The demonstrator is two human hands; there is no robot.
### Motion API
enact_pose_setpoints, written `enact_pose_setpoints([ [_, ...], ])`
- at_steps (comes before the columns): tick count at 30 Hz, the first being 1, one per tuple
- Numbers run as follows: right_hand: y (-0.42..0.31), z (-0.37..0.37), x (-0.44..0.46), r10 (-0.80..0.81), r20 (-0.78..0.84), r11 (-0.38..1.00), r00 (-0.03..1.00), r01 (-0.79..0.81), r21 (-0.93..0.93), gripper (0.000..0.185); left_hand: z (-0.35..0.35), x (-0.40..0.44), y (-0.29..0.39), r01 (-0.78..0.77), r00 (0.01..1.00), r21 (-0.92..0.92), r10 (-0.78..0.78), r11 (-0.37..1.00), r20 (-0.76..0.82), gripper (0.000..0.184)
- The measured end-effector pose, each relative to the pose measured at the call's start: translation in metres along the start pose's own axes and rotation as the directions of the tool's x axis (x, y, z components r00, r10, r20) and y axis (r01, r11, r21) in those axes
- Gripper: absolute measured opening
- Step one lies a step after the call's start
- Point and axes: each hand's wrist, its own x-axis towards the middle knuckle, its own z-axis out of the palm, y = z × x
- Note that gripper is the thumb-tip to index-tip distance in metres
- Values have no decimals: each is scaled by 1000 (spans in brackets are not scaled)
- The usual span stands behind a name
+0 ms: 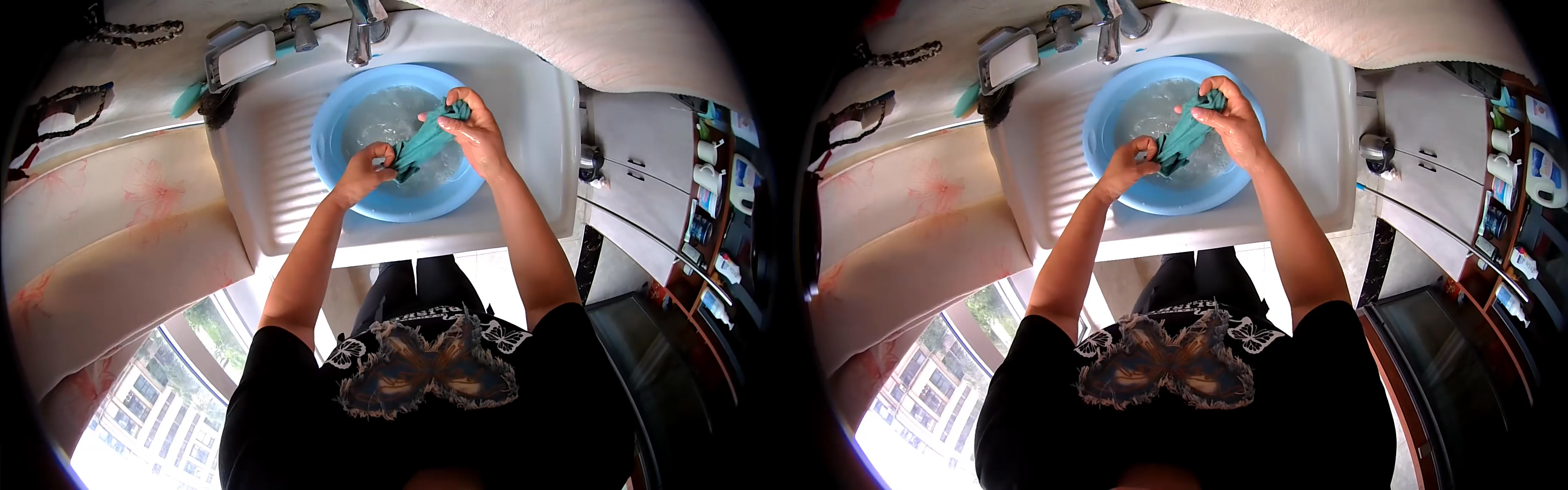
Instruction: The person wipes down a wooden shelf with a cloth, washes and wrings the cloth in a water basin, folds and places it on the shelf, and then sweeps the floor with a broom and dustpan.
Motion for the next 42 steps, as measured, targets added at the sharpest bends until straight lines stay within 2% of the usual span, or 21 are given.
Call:
enact_pose_setpoints([
  [3,-19,24,-16,-34,38,995,999,38,-97,31,5,-11,4,-141,988,-117,131,983,-85,18],
  [6,-37,33,-26,-121,71,965,990,134,-224,37,6,-33,30,-113,972,-317,39,942,-230,14],
  [8,-53,35,-33,-164,86,931,983,183,-316,45,5,-40,22,-222,934,-370,88,902,-347,11],
  [10,-63,34,-38,-208,104,886,973,232,-402,53,1,-46,25,-423,823,-624,-10,657,-568,15],
  [12,-67,31,-43,-238,65,865,969,242,-440,65,-6,-55,32,-467,794,-604,5,646,-608,23],
  [14,-71,28,-50,-206,-10,797,978,162,-582,70,-13,-65,42,-467,697,-285,150,837,-701,30],
  [15,-72,26,-53,-293,-6,607,956,180,-774,70,-17,-69,46,-467,609,-1,321,884,-725,34],
  [16,-73,23,-55,-375,21,374,927,172,-911,70,-23,-75,49,-470,605,1,323,883,-728,34],
  [17,-74,21,-55,-423,-22,355,906,144,-924,67,-32,-81,52,-419,602,79,342,904,-722,35],
  [20,-90,20,-62,-389,-154,447,908,40,-893,63,-49,-106,71,-289,592,312,425,905,-685,36],
  [23,-95,12,-68,-427,-140,471,893,87,-878,57,-53,-126,71,-380,591,326,499,865,-634,37],
  [25,-95,3,-64,-465,-106,530,879,181,-828,52,-51,-135,78,-431,713,43,369,901,-596,37],
  [28,-81,-5,-46,-374,-196,729,906,157,-666,51,-46,-124,73,-440,672,86,392,894,-628,37],
  [29,-74,-11,-40,-336,-168,668,927,108,-736,53,-46,-118,66,-337,669,236,408,911,-621,38],
  [30,-64,-16,-31,-332,-173,671,927,103,-734,53,-48,-105,55,-226,668,378,425,898,-611,38],
  [32,-37,-24,-11,-347,-158,191,925,-95,-977,58,-62,-69,16,-91,670,707,568,701,-478,35],
  [33,-25,-29,-9,-329,-96,100,940,-66,-993,62,-59,-59,3,54,724,789,520,613,-454,38],
  [35,6,-32,-10,-303,-126,99,945,-100,-990,64,-42,-36,-14,188,779,848,451,496,-436,42],
  [37,36,-27,-13,-227,-125,116,966,-100,-988,66,-26,-2,-25,49,813,961,548,273,-197,57],
  [40,94,-35,-18,-67,-190,254,980,-167,-953,73,-1,44,-44,-19,854,906,477,423,-205,68],
  [42,120,-43,-18,10,-291,314,957,-280,-907,75,24,53,-60,94,923,943,328,319,-203,70],
])
